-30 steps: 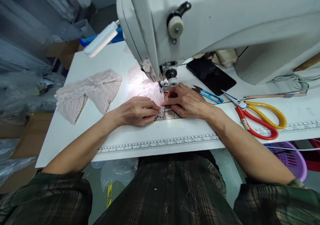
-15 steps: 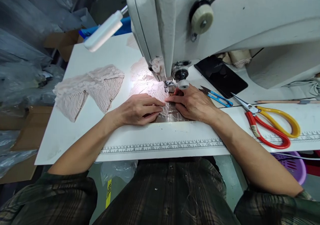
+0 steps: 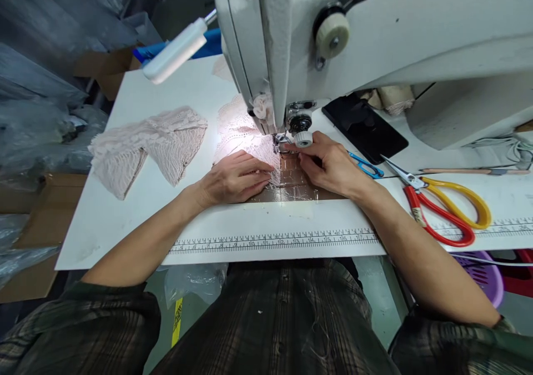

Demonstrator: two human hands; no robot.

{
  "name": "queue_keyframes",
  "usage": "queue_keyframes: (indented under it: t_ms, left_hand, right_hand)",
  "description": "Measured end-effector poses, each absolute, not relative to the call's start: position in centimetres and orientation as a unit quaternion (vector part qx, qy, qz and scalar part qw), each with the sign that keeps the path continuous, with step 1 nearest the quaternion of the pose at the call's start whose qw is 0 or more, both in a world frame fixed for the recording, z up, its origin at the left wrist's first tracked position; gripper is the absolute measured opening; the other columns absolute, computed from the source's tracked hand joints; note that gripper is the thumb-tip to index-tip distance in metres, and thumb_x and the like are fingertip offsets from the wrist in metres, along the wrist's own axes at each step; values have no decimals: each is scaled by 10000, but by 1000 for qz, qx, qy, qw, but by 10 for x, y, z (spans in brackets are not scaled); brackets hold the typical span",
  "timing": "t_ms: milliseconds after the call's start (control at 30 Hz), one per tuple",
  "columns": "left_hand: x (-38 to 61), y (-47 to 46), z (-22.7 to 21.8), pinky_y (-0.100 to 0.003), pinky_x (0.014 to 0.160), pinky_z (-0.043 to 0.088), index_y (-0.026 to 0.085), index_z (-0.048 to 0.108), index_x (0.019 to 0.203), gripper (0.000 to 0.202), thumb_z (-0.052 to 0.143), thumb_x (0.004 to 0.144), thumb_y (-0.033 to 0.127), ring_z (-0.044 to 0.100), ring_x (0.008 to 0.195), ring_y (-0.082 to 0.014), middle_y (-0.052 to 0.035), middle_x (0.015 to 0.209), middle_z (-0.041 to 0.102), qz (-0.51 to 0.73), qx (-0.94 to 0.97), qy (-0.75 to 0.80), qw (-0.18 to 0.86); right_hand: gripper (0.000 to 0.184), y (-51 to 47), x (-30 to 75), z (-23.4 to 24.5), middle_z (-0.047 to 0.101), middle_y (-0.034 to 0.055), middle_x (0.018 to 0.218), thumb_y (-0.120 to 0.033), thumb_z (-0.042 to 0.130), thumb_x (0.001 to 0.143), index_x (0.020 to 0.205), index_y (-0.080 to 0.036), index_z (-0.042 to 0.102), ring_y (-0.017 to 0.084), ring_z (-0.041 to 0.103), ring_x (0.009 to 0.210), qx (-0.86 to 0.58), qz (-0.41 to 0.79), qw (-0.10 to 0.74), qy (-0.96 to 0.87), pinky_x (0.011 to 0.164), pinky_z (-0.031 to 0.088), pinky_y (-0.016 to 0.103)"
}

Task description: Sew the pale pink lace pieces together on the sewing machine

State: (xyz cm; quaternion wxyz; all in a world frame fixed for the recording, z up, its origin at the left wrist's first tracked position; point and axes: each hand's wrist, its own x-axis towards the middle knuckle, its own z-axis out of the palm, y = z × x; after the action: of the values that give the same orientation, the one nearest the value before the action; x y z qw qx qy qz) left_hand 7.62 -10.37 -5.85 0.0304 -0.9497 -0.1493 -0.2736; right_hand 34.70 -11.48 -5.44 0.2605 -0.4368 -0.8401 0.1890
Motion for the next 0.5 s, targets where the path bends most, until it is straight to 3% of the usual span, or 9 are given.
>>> queue_keyframes:
  t_ms: [100, 300, 500]
  left_hand:
    - [77, -104, -58, -342, 747, 586, 169, 694, 920, 113, 609, 992, 152, 703, 841, -165, -81, 1050, 778, -279, -948, -150, 22]
    - [78, -104, -55, -319, 715, 574, 156, 678, 976, 49, 631, 989, 163, 698, 812, -158, -76, 1008, 774, -284, -949, -129, 37]
    - [78, -104, -54, -308, 679, 546, 177, 678, 931, 87, 620, 995, 165, 693, 790, -144, -62, 1013, 777, -280, -950, -129, 56]
  right_hand:
    - [414, -115, 347, -52, 624, 61, 756, -291, 461, 982, 1250, -211, 767, 158, 578, 636, -477, 177, 283, -813, 586, 483, 311]
    - [407, -115, 342, -50, 705, 106, 964, -244, 490, 916, 1167, -159, 798, 185, 666, 810, -470, 167, 265, -826, 733, 527, 330]
    - [384, -114, 342, -55, 735, 95, 977, -224, 498, 925, 1160, -196, 800, 183, 689, 842, -457, 151, 271, -833, 797, 545, 328]
